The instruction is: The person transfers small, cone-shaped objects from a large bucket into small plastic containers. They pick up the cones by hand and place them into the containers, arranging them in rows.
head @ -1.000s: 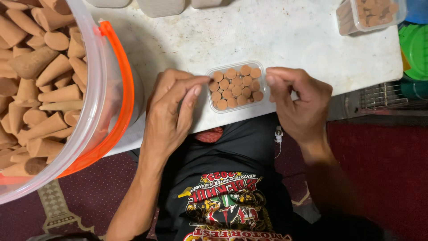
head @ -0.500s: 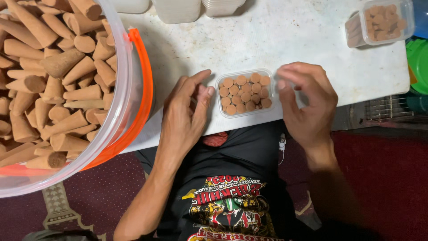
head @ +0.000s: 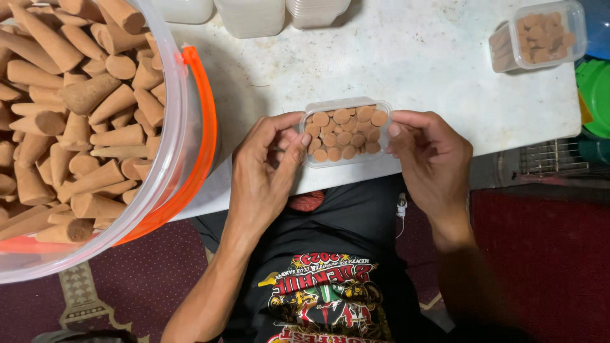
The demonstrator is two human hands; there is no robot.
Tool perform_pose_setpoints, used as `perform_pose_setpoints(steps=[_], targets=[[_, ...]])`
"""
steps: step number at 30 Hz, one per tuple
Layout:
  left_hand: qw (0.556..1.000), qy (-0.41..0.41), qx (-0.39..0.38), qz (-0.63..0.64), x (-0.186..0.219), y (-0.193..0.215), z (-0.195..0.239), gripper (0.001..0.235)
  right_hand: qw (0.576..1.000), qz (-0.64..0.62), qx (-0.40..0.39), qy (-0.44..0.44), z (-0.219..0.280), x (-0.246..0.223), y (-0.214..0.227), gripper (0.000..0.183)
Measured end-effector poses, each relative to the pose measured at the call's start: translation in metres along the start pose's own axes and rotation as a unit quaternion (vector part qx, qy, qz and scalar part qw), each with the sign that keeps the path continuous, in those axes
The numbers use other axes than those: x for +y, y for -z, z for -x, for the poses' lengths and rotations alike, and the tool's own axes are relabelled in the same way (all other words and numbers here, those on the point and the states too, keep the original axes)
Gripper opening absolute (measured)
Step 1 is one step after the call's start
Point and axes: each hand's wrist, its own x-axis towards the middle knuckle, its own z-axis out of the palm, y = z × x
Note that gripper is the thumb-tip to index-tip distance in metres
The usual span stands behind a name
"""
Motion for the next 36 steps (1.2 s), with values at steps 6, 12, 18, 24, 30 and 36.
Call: perform_pose_setpoints(steps=[6, 12, 18, 24, 30, 36], targets=[[0.999, 0.013, 0.007, 0.039, -0.006, 0.000, 0.000, 0.026, 1.000, 0.012, -0.023, -0.008, -0.005, 0.008, -0.005, 0.016], [0.998, 0.013, 0.024, 0.050, -0.021, 0.003, -0.004, 0.028, 0.995, 0.015, -0.075, -0.068, -0.015, 0.007, -0.014, 0.016], [0.998, -0.016, -0.017, -0.064, 0.004, 0.016, -0.003, 0.054, 0.966, 0.202, -0.059, 0.148, -0.023, -0.018, -0.015, 0.021], [0.974, -0.135, -0.150, -0.107, -0.028, 0.013, -0.008, 0.095, 0.922, 0.324, -0.109, 0.180, -0.021, -0.026, -0.042, 0.023], [0.977, -0.139, -0.134, -0.095, -0.033, 0.012, -0.008, 0.098, 0.913, 0.352, -0.089, 0.183, -0.020, -0.034, -0.048, 0.019], [0.976, -0.136, -0.130, -0.107, -0.040, 0.012, -0.008, 0.098, 0.905, 0.363, -0.097, 0.202, -0.027, -0.037, -0.054, 0.019]])
